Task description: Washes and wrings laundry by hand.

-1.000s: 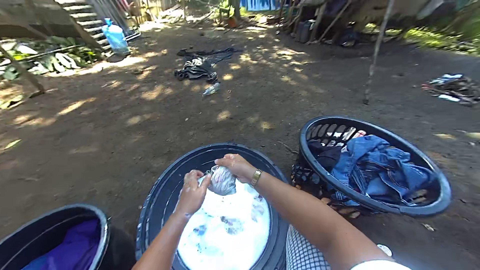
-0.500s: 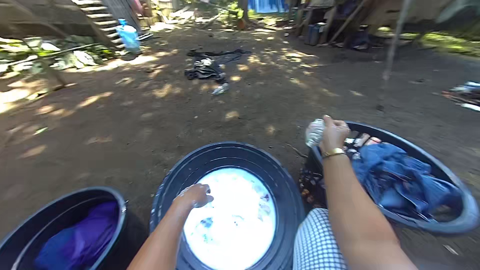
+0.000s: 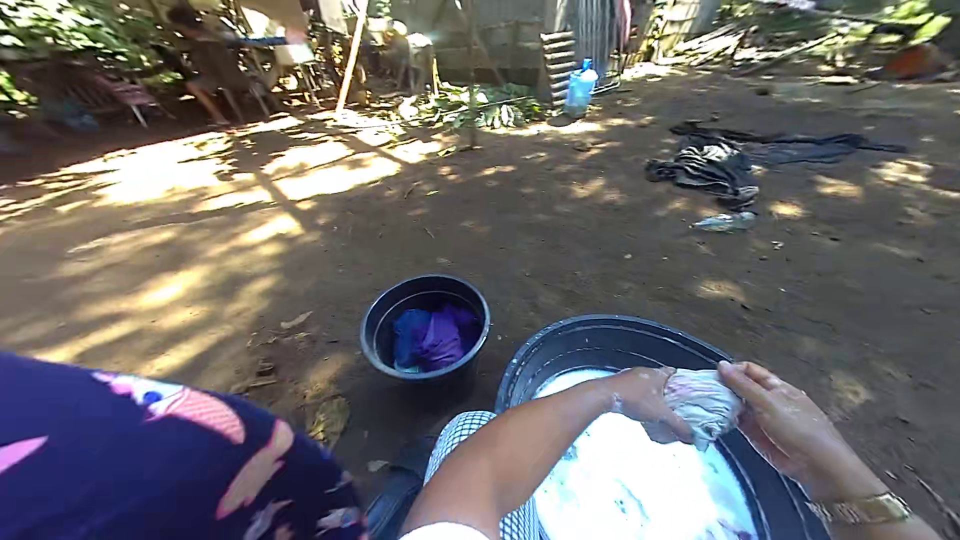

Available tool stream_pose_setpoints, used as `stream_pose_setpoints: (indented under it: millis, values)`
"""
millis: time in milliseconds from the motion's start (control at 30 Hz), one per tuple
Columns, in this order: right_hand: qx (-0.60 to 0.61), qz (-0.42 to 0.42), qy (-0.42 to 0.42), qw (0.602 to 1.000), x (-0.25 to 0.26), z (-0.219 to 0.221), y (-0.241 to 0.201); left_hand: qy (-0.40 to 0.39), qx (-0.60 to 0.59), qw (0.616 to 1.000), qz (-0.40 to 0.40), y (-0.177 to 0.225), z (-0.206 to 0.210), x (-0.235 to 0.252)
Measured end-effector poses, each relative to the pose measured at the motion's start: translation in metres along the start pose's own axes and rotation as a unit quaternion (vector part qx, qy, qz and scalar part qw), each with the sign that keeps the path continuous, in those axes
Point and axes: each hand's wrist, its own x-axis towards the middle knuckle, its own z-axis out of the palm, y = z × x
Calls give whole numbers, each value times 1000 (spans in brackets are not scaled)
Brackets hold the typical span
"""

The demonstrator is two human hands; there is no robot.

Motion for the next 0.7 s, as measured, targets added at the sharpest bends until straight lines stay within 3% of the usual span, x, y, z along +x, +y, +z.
stream_pose_setpoints:
  millis: [67,133,233,333,433,500,533,600,700]
  values:
    - [-2,26,3,1000,8,-12,7,48,-41,998,-16,5,-16,-4]
    - [-30,67,9,997,19,-31,15,174,-152,973,-11,11,-38,-12]
    - [-91,131,26,987,28,-52,32,375,-267,887,-46,9,-82,-36]
    - [-164,203,24,965,28,-69,44,539,-286,788,-79,-57,-118,-49]
    - [-211,236,26,948,37,-67,53,688,-253,635,-245,-108,-142,-78]
    - [-233,242,41,941,46,-60,67,695,-203,556,-408,-131,-151,-92]
    - [-237,248,49,938,49,-55,78,682,-188,539,-457,-133,-151,-95]
    - [-215,267,57,938,52,-35,109,682,-216,548,-434,-120,-150,-89]
    - [-213,268,-33,939,45,21,177,662,-174,649,-331,-93,-139,-62]
